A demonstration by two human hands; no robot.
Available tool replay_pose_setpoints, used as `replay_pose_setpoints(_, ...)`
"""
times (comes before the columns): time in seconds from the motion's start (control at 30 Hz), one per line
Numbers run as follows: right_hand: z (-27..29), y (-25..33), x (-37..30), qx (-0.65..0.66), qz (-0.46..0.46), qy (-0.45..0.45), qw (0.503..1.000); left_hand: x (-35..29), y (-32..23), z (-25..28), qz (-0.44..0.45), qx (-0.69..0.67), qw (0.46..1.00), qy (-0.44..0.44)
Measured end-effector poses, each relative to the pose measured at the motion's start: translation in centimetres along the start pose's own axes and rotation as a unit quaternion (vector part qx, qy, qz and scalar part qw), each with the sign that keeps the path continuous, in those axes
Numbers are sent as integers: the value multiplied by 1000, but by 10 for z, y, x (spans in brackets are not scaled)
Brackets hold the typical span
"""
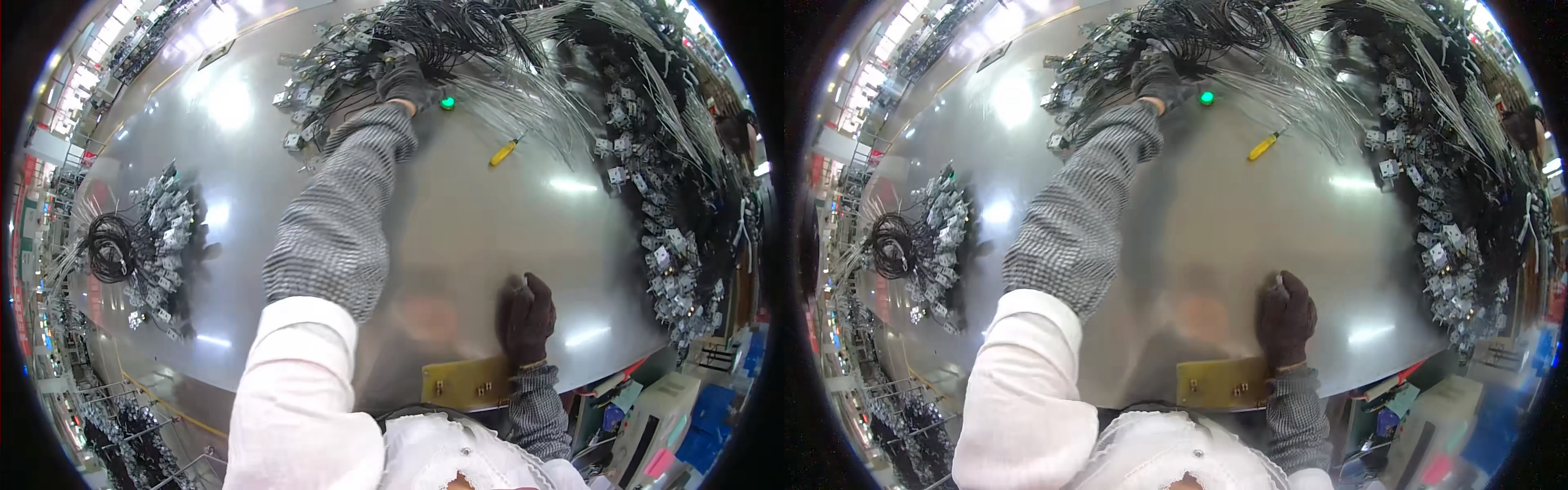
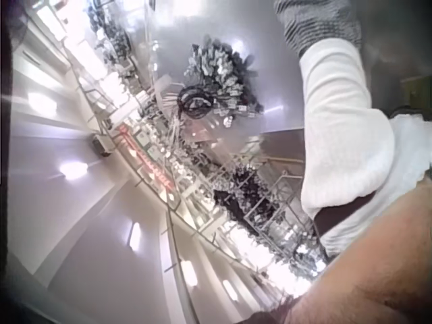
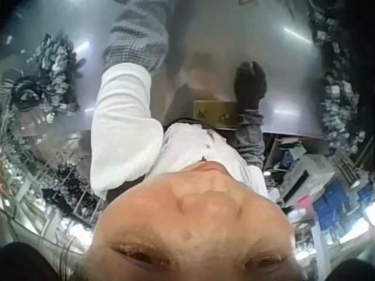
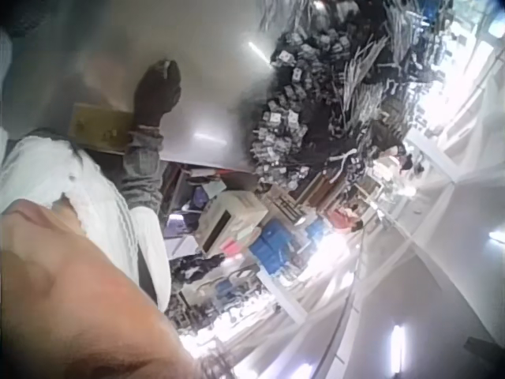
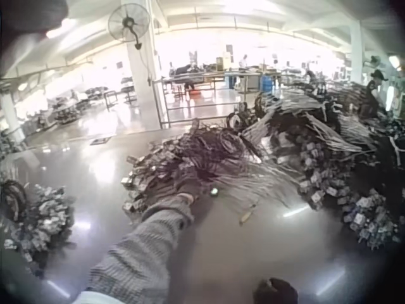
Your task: Plugging wire harness connectors into an electronic board on a workbench.
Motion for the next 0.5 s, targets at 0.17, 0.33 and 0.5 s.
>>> replay_pose_setpoints(0.17,-12,-19,-15,22,-81,35,996,42,15,-36,51,-25,998,17)
replay_pose_setpoints(0.33,-3,-31,-8,24,-94,17,995,48,46,25,8,-430,902,-46)
replay_pose_setpoints(0.5,-6,-14,-3,16,-66,15,998,132,204,143,29,-225,963,-144)
Point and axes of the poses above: each hand's wrist, its own x-axis towards the middle knuckle, its own z-axis out of the back of the hand, y = z × x, the point moved 5 cm from there along x, towards the middle knuckle, and after that the axes turned 13 degrees about -y, right-handed, at the moved point
